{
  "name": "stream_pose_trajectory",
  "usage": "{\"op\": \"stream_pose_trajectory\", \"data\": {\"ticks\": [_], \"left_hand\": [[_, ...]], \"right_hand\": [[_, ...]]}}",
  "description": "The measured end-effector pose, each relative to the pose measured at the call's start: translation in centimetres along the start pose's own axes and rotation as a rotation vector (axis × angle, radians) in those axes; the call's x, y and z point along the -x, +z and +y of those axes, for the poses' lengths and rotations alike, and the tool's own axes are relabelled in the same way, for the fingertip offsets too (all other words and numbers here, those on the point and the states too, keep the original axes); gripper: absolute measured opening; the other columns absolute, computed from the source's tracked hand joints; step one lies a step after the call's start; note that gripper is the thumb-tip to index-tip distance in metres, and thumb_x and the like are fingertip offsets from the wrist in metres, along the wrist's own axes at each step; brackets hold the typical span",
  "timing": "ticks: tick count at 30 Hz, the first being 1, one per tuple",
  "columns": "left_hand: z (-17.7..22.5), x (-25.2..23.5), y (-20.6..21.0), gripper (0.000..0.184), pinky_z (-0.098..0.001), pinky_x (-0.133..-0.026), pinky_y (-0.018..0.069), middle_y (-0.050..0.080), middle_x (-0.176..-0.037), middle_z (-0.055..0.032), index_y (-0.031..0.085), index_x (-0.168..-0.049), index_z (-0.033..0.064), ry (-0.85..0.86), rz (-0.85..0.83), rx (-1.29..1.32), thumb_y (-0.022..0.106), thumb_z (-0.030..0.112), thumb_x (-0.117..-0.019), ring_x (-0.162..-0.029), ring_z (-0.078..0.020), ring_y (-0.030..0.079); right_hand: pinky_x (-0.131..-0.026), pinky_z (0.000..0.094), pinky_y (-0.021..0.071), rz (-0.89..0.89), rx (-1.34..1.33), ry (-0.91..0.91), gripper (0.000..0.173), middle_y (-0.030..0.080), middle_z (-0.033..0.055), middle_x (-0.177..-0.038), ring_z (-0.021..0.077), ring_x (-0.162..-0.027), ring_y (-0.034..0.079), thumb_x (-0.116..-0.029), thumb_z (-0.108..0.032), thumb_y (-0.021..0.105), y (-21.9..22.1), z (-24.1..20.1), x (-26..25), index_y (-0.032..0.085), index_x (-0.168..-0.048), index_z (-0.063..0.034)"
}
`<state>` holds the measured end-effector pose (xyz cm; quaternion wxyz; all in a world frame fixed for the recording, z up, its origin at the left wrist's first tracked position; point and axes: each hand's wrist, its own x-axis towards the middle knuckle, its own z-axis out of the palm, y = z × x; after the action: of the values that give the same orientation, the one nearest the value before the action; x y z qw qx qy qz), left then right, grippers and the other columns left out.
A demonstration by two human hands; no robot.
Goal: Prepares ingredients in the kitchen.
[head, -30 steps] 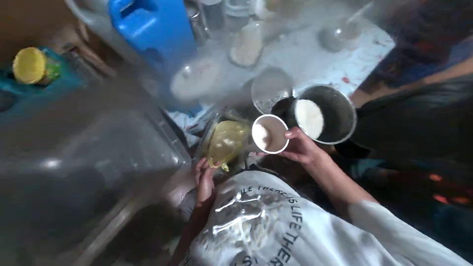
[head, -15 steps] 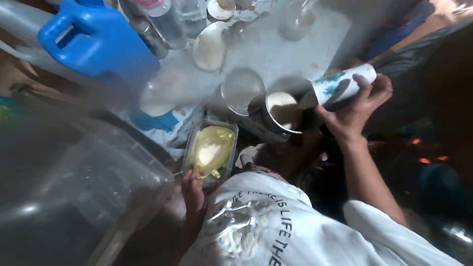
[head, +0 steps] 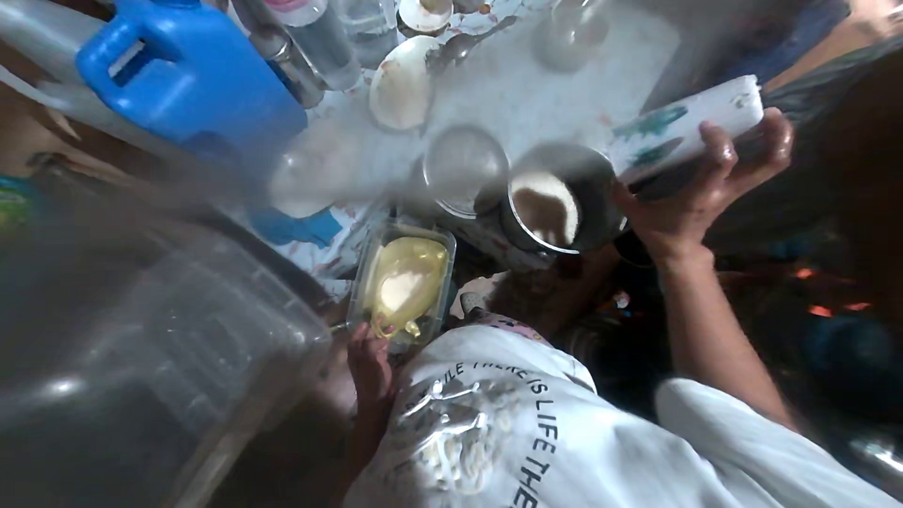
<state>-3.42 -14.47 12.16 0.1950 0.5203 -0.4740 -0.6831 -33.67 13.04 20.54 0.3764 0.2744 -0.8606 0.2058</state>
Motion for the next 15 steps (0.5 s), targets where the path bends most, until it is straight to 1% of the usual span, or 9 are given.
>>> {"op": "stream_pose_trajectory", "data": {"ticks": [4, 7, 8, 9, 11, 12, 13, 14, 15], "left_hand": [[-0.3, -0.1, -0.1, 0.047, -0.0233, -0.078, 0.0556, 0.060, -0.114, -0.0102, 0.036, -0.137, -0.0114, 0.027, -0.007, 0.011, 0.039, -0.001, -0.0915, -0.089, -0.0079, 0.066], [-0.5, 0.0, -0.1, 0.046, -0.0233, -0.078, 0.0559, 0.059, -0.115, -0.0103, 0.034, -0.138, -0.0119, 0.005, 0.017, 0.054, 0.038, -0.004, -0.0925, -0.089, -0.0078, 0.066], [-0.3, 0.0, 0.0, 0.045, -0.0227, -0.078, 0.0555, 0.059, -0.115, -0.0110, 0.034, -0.138, -0.0121, 0.000, 0.025, 0.063, 0.038, -0.004, -0.0931, -0.088, -0.0077, 0.066], [-0.1, 0.0, 0.2, 0.045, -0.0227, -0.078, 0.0547, 0.058, -0.116, -0.0119, 0.033, -0.138, -0.0124, -0.006, 0.027, 0.075, 0.037, -0.004, -0.0939, -0.089, -0.0078, 0.065], [0.0, 0.2, 0.5, 0.044, -0.0238, -0.079, 0.0550, 0.058, -0.115, -0.0126, 0.034, -0.137, -0.0125, -0.013, 0.038, 0.100, 0.037, -0.005, -0.0940, -0.089, -0.0087, 0.065], [-0.1, 0.3, 0.5, 0.044, -0.0241, -0.080, 0.0549, 0.058, -0.115, -0.0129, 0.033, -0.138, -0.0123, -0.013, 0.041, 0.107, 0.036, -0.005, -0.0946, -0.090, -0.0091, 0.065], [-0.1, 0.4, 0.4, 0.044, -0.0244, -0.080, 0.0547, 0.058, -0.117, -0.0133, 0.033, -0.138, -0.0123, -0.011, 0.045, 0.115, 0.036, -0.005, -0.0951, -0.091, -0.0096, 0.065], [-0.1, 0.4, 0.5, 0.044, -0.0246, -0.080, 0.0547, 0.058, -0.117, -0.0134, 0.034, -0.139, -0.0120, -0.006, 0.052, 0.122, 0.036, -0.005, -0.0947, -0.091, -0.0100, 0.066], [-0.2, 0.5, 0.5, 0.044, -0.0246, -0.081, 0.0545, 0.058, -0.117, -0.0131, 0.033, -0.139, -0.0115, -0.005, 0.053, 0.125, 0.036, -0.005, -0.0949, -0.092, -0.0098, 0.065]], "right_hand": [[-0.116, 0.0545, 0.0312, 0.017, -0.047, -0.089, 0.081, 0.033, 0.0395, -0.147, 0.0511, -0.140, 0.033, -0.0729, -0.044, 0.087, 0.8, 0.6, -0.6, 0.052, -0.134, -0.0028], [-0.118, 0.0515, 0.0261, 0.039, -0.143, -0.058, 0.085, 0.029, 0.0381, -0.149, 0.0465, -0.144, 0.028, -0.0760, -0.053, 0.082, 1.0, -0.1, -1.6, 0.048, -0.136, -0.0035], [-0.117, 0.0486, 0.0300, 0.003, -0.230, -0.034, 0.087, 0.031, 0.0394, -0.147, 0.0456, -0.142, 0.031, -0.0749, -0.053, 0.082, 1.6, -0.1, -1.9, 0.049, -0.135, 0.0001], [-0.110, 0.0426, 0.0400, -0.034, -0.348, 0.041, 0.089, 0.037, 0.0391, -0.144, 0.0418, -0.136, 0.040, -0.0719, -0.048, 0.084, 2.5, 0.0, -2.6, 0.050, -0.134, 0.0060], [-0.095, 0.0298, 0.0538, -0.192, -0.641, 0.429, 0.086, 0.047, 0.0239, -0.138, 0.0214, -0.121, 0.056, -0.0747, -0.026, 0.083, 3.7, 0.0, -5.3, 0.040, -0.141, 0.0091], [-0.088, 0.0294, 0.0570, -0.284, -0.786, 0.654, 0.071, 0.053, 0.0142, -0.129, 0.0136, -0.108, 0.062, -0.0865, -0.014, 0.071, 4.5, 0.1, -7.2, 0.035, -0.145, 0.0045], [-0.082, 0.0312, 0.0585, -0.377, -0.896, 0.847, 0.050, 0.055, 0.0086, -0.120, 0.0120, -0.097, 0.064, -0.1009, -0.013, 0.053, 5.4, 0.2, -9.0, 0.032, -0.145, -0.0011], [-0.079, 0.0328, 0.0577, -0.464, -0.963, 0.996, 0.039, 0.056, 0.0068, -0.114, 0.0130, -0.091, 0.064, -0.1089, -0.021, 0.040, 6.4, 0.3, -10.6, 0.036, -0.144, -0.0050], [-0.076, 0.0334, 0.0579, -0.545, -1.004, 1.079, 0.038, 0.060, 0.0072, -0.112, 0.0144, -0.088, 0.066, -0.1095, -0.027, 0.038, 7.7, 0.8, -11.7, 0.042, -0.141, -0.0074]]}}
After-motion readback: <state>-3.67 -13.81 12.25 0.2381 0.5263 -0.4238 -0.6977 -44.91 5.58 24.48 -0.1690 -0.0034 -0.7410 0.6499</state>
